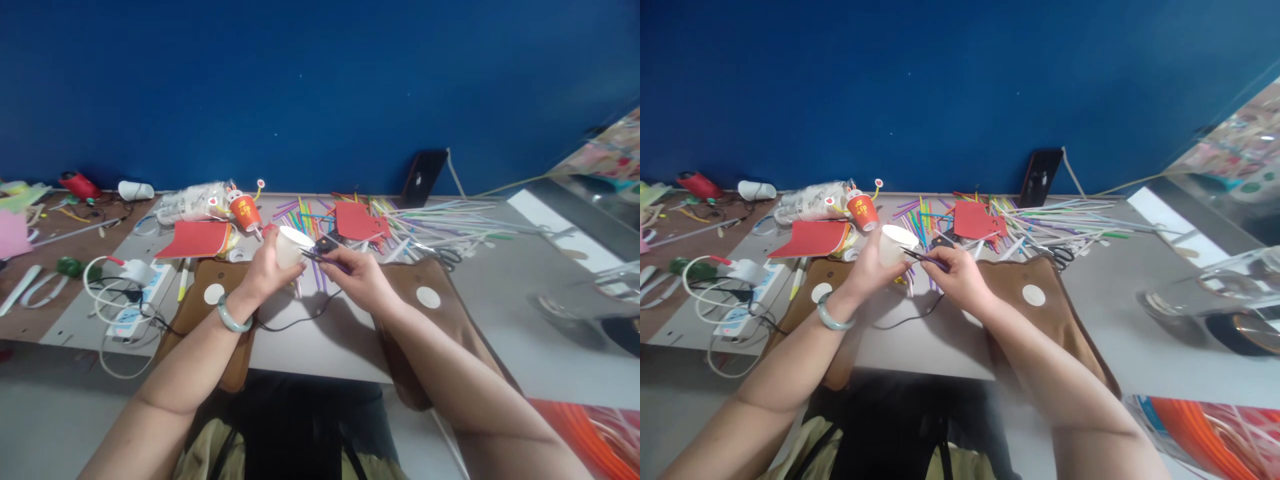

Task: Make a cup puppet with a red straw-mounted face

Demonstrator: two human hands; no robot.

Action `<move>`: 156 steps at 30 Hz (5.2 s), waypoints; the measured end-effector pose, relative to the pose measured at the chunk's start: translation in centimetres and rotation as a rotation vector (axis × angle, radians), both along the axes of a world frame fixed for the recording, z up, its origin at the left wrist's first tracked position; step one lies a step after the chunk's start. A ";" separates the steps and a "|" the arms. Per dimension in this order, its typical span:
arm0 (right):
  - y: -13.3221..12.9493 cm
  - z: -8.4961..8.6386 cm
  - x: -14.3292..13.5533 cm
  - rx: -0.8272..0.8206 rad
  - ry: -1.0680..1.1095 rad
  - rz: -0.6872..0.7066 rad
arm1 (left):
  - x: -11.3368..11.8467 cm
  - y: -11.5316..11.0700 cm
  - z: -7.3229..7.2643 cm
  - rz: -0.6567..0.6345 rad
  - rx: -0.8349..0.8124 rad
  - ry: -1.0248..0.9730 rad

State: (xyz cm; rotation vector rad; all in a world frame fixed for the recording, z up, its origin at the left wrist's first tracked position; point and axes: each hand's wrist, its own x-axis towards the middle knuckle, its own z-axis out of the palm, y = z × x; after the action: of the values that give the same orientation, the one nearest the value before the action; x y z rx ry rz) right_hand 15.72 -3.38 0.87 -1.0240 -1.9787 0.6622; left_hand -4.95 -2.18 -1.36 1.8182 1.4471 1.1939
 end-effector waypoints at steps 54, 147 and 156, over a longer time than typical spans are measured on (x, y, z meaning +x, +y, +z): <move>-2.0 -1.4 -1.0 0.862 -0.489 -0.210 | 2.2 -1.1 1.6 -0.220 -0.563 -1.012; 3.6 -0.1 -3.2 -0.191 -0.785 -0.169 | -2.3 2.3 1.8 0.018 0.111 -1.225; 7.0 -1.0 -5.9 -0.621 -0.681 0.064 | -2.0 2.0 2.0 -0.071 0.069 -1.205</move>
State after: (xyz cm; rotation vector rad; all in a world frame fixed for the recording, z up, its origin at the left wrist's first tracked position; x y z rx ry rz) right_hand 9.84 3.57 -0.10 -1.7376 -2.4477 1.1134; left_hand -6.93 -0.16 0.66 0.7921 0.6141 1.8103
